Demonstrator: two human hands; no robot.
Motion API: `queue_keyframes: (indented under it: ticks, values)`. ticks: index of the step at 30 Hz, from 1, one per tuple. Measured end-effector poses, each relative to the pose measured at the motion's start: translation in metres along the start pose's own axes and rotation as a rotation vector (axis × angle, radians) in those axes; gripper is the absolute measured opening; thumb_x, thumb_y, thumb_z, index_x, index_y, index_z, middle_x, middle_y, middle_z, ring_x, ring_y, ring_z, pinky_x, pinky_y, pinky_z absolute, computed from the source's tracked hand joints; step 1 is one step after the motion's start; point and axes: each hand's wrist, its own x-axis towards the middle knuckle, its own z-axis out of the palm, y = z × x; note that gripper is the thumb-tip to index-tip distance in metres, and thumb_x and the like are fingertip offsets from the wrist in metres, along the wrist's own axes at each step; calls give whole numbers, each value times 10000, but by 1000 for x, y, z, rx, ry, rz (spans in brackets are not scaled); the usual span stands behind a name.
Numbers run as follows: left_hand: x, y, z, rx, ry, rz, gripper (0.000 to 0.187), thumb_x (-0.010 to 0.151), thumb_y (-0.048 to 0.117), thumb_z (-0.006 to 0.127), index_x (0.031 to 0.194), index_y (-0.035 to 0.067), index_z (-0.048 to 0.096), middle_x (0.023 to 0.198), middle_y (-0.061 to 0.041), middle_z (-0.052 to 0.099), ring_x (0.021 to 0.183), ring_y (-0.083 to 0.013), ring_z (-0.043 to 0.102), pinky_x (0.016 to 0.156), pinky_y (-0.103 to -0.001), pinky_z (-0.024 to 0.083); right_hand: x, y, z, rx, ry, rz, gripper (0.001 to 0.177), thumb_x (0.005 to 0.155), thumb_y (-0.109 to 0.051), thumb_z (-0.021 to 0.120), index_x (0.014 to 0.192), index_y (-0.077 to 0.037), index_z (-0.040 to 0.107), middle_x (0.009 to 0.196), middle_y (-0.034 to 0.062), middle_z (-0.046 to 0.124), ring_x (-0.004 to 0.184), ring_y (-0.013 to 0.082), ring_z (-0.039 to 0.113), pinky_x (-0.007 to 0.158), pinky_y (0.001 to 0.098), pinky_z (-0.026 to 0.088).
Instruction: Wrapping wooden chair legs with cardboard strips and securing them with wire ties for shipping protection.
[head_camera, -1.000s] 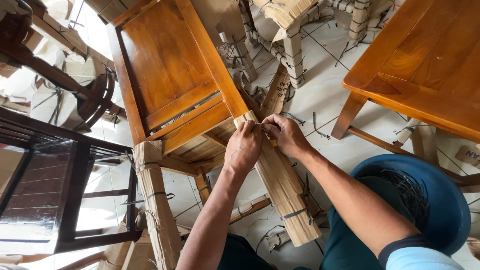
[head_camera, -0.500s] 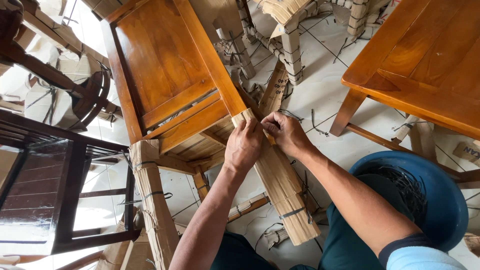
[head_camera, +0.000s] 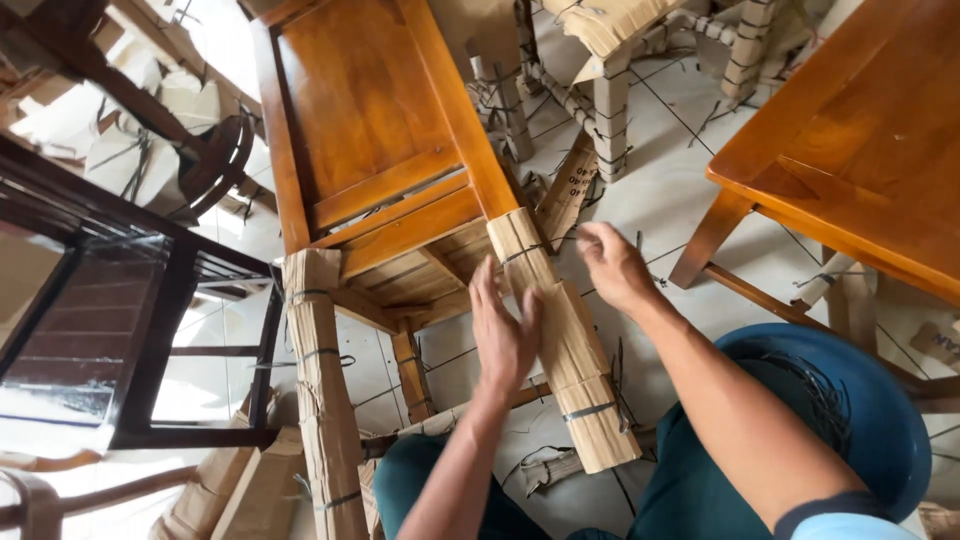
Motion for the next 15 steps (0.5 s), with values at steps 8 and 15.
queue_keyframes:
  ticks: [8, 15]
  values:
    - [-64, 47, -5, -801, -150, -499, 667, 1011, 449, 380, 1587, 126, 289, 1577, -109, 466, 1417, -215, 481, 1164, -367, 407, -118, -91, -15, -123, -251, 33, 949, 900, -669, 390, 1606, -50, 249, 1535, 222, 478, 1383, 345, 535, 1120, 427, 456]
    - [-58, 38, 1, -1099, -208, -715, 648, 952, 539, 405, 1447, 127, 485, 1345, -121, 627, 1207, -218, 625, 1079, -392, 538, -114, -92, -16, 63, -311, 345, 552, 946, -490, 446, 1243, -90, 681, 1111, 114, 764, 1020, 240, 728, 885, 358, 588]
